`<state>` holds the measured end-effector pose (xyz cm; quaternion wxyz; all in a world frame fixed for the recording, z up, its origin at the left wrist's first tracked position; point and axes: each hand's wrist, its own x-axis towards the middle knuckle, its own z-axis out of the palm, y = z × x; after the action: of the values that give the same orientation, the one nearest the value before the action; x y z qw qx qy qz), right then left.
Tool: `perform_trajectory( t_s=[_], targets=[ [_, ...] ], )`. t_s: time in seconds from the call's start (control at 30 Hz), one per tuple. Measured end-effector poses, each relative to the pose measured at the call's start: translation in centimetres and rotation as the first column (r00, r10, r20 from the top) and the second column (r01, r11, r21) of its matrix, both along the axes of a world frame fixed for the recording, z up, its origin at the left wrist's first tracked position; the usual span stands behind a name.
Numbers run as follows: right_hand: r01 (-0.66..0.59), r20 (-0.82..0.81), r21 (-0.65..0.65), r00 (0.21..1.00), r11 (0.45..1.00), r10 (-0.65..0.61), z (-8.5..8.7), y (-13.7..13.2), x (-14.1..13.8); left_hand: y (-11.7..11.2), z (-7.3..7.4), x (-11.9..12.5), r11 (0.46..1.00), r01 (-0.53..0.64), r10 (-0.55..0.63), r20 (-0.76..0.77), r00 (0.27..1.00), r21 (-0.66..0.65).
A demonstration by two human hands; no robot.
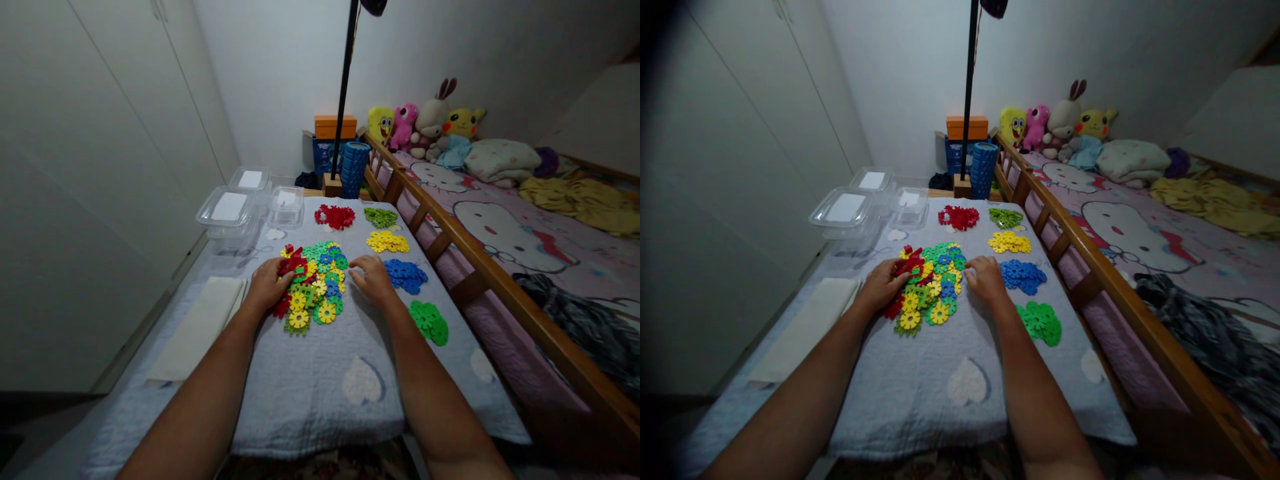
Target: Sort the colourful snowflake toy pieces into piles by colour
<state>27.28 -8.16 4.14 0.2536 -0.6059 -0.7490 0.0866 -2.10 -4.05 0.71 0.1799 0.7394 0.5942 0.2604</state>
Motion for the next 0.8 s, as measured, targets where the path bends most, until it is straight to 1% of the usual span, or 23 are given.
perform_trajectory(
  t_s=[0.07, 0.17, 0.3, 0.4, 0.57, 0.67, 0.8],
  targets=[
    [-0.067, 0.017, -0.033, 0.998, 0.997, 0.068, -0.5, -0.1, -1.9, 0.0, 0.0, 0.0, 1.0, -0.002, 0.002, 0.001, 1.0, -0.002],
    [-0.081, 0.069, -0.055, 0.994, 0.995, 0.085, -1.0, -0.3, -3.6, 0.0, 0.1, 0.1, 1.0, -0.002, 0.002, 0.007, 1.0, -0.006],
    [-0.051, 0.136, -0.089, 0.989, 0.995, 0.062, -1.3, -0.4, -4.0, -0.1, 0.4, 0.1, 1.0, 0.001, -0.001, 0.005, 1.0, -0.009],
    [-0.048, 0.133, -0.118, 0.989, 0.992, 0.064, -1.3, -0.4, -3.9, -0.2, 0.7, 0.2, 1.0, 0.0, 0.0, -0.001, 1.0, -0.019],
    [-0.043, 0.041, -0.101, 0.998, 0.994, 0.048, -1.5, -0.1, -3.6, -0.3, 0.8, 0.3, 1.0, -0.007, 0.007, 0.003, 1.0, -0.009],
    [-0.062, -0.063, -0.075, 0.996, 0.995, 0.058, -1.6, 0.1, -3.3, -0.3, 0.6, 0.2, 1.0, -0.002, 0.002, 0.007, 1.0, -0.007],
    [-0.085, -0.223, -0.05, 0.972, 0.995, 0.072, -1.7, 0.3, -3.0, -0.1, 0.4, 0.1, 1.0, 0.003, -0.003, 0.005, 1.0, -0.006]
  ],
)
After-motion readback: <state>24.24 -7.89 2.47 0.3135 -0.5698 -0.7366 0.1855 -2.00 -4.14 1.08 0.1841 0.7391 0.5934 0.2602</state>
